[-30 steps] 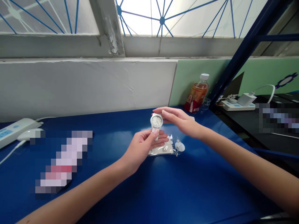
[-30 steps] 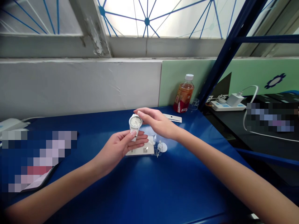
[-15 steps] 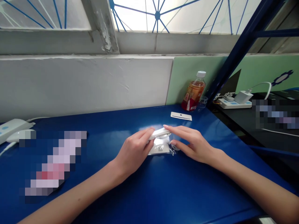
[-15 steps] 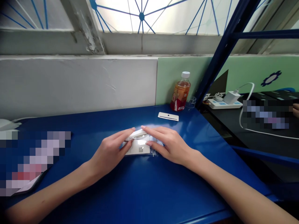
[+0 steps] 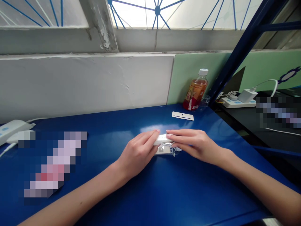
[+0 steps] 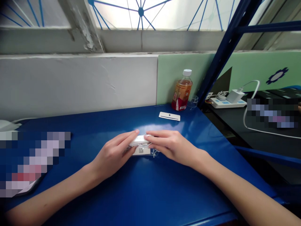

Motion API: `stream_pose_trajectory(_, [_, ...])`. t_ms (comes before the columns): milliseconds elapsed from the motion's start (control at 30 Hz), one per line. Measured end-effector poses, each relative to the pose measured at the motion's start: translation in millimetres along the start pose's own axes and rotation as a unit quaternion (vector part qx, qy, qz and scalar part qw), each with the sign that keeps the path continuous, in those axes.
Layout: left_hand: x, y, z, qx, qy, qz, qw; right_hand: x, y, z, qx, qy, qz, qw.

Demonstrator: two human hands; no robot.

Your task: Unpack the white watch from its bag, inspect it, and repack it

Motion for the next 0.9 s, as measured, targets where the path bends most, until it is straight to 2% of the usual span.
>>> stream_pose_trajectory(100, [-1, -2, -5, 0.016, -0.011, -0.024, 1.000, 8, 3, 8, 0.005, 0.050, -0.010, 0.999])
stream_pose_trajectory(233, [-4, -2, -13, 0.011, -0.011, -0.125, 0.992, 21, 5, 22, -0.008, 0.067, 0.007, 0.998])
stream_pose_trajectory(300, [-5, -1, -15, 0.004, -0.005, -0.149, 0.989, 25, 5, 26, -0.017, 0.060, 0.012, 0.998])
stream_pose_trajectory(500, [-1, 1, -19, 0.019, -0.003, -0.104, 0.994, 30, 6, 28, -0.047, 0.027, 0.003, 0.999])
stream_pose_trajectory(633, [-1, 5, -22, 0.025, -0.011, -0.069, 0.997, 30, 7, 28, -0.063, 0.018, -0.046, 0.997])
stream_pose_trajectory(767, [-2, 6, -23, 0.015, -0.021, -0.065, 0.998, 30, 7, 30, -0.063, 0.043, -0.106, 0.991])
stream_pose_trajectory(900, [-4, 6, -22, 0.002, -0.045, -0.070, 0.997, 29, 6, 29, -0.057, 0.044, -0.135, 0.988])
Point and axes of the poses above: each hand's wrist, its own y-axis away from the middle knuckle, its own x-axis out of the back of the hand, z = x × y, the point moved 3 cm from there along -y, towards the middle knuckle, and after that the axes turned 6 degrees about -z, right-handed, at the moved point
